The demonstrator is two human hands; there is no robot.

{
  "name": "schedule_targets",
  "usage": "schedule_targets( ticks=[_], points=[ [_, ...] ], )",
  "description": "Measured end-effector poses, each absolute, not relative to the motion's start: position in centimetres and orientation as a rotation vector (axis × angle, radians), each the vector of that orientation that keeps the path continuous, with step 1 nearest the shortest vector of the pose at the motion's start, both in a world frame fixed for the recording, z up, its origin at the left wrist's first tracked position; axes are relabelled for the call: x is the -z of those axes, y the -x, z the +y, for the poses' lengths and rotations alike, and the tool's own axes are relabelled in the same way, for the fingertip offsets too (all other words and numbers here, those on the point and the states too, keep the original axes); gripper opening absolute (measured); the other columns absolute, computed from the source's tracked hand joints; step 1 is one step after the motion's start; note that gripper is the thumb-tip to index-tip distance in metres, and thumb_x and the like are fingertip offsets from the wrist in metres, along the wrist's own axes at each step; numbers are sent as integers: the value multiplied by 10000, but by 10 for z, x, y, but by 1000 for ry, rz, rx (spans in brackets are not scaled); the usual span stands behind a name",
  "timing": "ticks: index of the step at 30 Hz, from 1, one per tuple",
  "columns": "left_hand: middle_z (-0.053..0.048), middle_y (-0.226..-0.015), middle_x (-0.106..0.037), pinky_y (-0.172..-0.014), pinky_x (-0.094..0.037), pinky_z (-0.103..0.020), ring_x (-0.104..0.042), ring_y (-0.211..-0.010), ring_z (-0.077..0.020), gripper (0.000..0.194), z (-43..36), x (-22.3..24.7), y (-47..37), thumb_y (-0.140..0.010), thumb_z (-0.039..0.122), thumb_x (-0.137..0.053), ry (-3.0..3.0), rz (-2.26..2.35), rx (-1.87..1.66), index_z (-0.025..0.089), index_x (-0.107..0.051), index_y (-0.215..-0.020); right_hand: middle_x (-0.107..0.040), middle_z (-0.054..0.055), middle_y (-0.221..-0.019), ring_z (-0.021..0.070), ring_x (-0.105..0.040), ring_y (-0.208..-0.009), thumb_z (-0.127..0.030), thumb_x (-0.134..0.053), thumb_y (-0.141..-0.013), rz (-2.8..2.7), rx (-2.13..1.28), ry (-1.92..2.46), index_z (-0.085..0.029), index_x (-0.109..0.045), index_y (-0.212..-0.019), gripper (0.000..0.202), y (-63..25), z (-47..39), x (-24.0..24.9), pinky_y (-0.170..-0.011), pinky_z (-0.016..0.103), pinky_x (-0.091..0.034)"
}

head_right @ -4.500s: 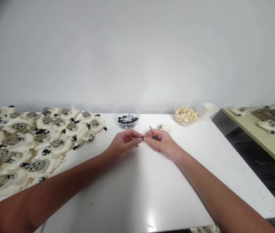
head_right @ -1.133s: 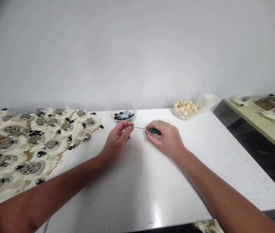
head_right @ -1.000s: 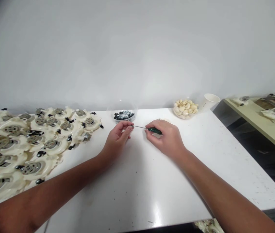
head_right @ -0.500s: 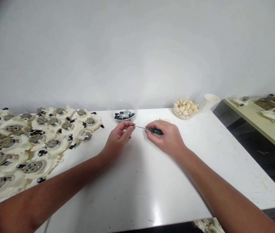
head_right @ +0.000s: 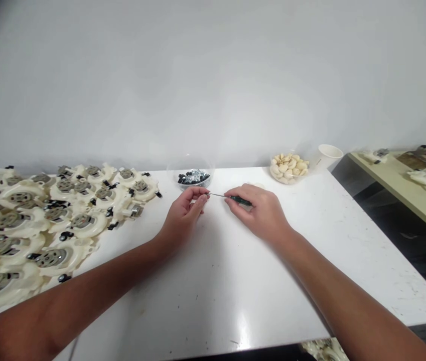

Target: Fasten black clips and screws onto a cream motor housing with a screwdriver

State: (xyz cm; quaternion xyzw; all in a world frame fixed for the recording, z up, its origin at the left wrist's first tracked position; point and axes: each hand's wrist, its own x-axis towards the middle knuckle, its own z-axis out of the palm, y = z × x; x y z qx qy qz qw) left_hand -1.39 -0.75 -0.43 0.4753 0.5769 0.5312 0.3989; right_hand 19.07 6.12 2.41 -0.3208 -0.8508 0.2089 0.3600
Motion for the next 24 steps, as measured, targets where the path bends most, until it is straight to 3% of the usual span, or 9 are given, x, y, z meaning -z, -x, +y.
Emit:
schedule_targets(
  ticks=[6,24],
  points=[
    [-20,-1044,-640,-568,-409,-198,-506,-683,-95,237,-8,4,14,-994,414,-593,-1205,1458,-1343,229,-645,-1133,-749,24,-919,175,-654,-796,-271,-654,-979,-2209,-542,825,-267,-779,-1059,149,-191,63,-24,-598,289,-451],
    [-33,-1051,-665,-638,-439,-224,-547,-729,-119,267,-8,6,15,-998,448,-577,-1214,1466,-1322,232,-639,-1143,-741,16,-903,174,-658,-802,-221,-666,-949,-2213,-534,792,-259,-764,-1014,123,-190,63,-25,-661,298,-475]
  ],
)
